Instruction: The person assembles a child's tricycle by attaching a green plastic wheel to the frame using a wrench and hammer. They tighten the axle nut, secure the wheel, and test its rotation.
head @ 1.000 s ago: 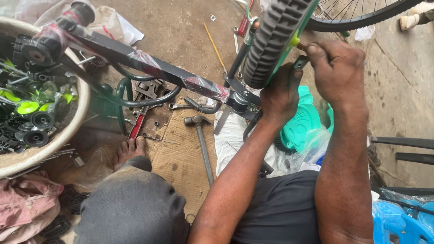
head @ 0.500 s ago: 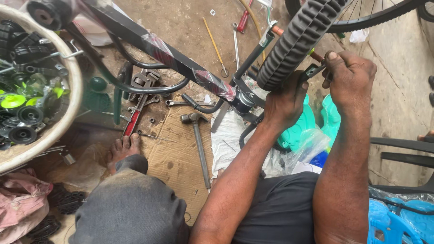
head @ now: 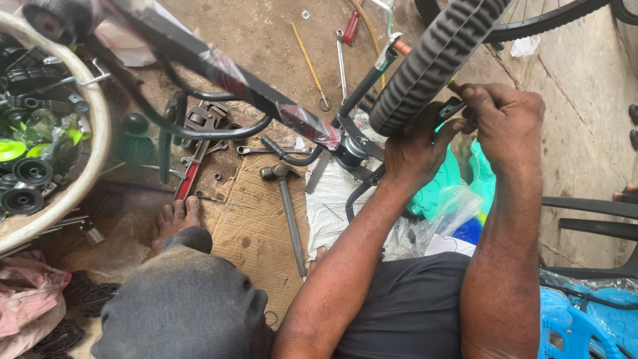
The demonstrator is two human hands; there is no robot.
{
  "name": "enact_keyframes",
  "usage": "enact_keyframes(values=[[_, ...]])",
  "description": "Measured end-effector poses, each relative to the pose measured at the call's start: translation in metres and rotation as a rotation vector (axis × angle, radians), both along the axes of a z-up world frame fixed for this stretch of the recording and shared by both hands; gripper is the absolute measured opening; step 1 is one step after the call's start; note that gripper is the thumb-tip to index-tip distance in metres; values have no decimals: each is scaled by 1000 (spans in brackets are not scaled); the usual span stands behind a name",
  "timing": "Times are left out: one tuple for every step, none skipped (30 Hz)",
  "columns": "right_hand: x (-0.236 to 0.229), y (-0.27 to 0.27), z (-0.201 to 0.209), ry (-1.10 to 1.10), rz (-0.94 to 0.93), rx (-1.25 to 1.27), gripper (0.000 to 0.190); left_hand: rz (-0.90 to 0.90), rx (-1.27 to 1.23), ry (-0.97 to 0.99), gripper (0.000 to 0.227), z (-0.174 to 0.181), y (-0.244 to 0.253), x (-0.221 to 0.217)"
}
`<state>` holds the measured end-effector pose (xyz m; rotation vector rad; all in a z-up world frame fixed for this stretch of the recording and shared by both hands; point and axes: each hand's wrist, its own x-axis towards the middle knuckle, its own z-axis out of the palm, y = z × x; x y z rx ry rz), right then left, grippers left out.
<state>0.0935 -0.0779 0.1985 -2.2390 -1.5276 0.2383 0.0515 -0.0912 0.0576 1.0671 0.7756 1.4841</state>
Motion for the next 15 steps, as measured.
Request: enact_keyframes(values=[[-1, -2, 1, 33, -5, -15, 20, 19, -10, 23, 34, 1, -1, 2], [-3, -3, 1, 8, -1, -27, 21, 41, -21, 45, 32, 1, -3, 4], [-5, -5, 1, -17, 3, -39, 21, 62, -33, 67, 32, 2, -4, 6], [-6, -5, 0, -39, 10, -52, 22, 87, -11, 80, 31, 2, -4, 8], [-8, -6, -1, -21, 39, -31, 22, 113, 11, 94, 30, 1, -4, 9], [-10, -7, -3, 0, 68, -9, 23, 137, 35, 109, 29, 1, -4, 9], [-11, -7, -4, 20, 97, 12, 24, 127, 21, 76, 29, 0, -3, 9], [-11, -8, -5, 32, 95, 15, 23, 115, 5, 43, 29, -1, -4, 9], [-11, -8, -6, 45, 93, 18, 23, 103, -11, 10, 29, -1, -4, 9], [-11, -8, -6, 59, 93, 24, 22, 90, -15, -11, 29, -2, -3, 9], [-10, -8, -6, 30, 69, -9, 21, 76, -18, -32, 28, -3, -3, 8], [-8, -8, -5, -1, 45, -42, 20, 62, -22, -55, 28, -3, -2, 8], [-7, -8, -3, -32, 20, -75, 20, 56, -17, -68, 27, -3, -1, 7], [-5, -8, 0, 28, 42, -88, 21, 52, -12, -83, 27, -4, 0, 8], [-3, -9, 2, 89, 63, -101, 22, 47, -8, -98, 26, -4, 0, 8]])
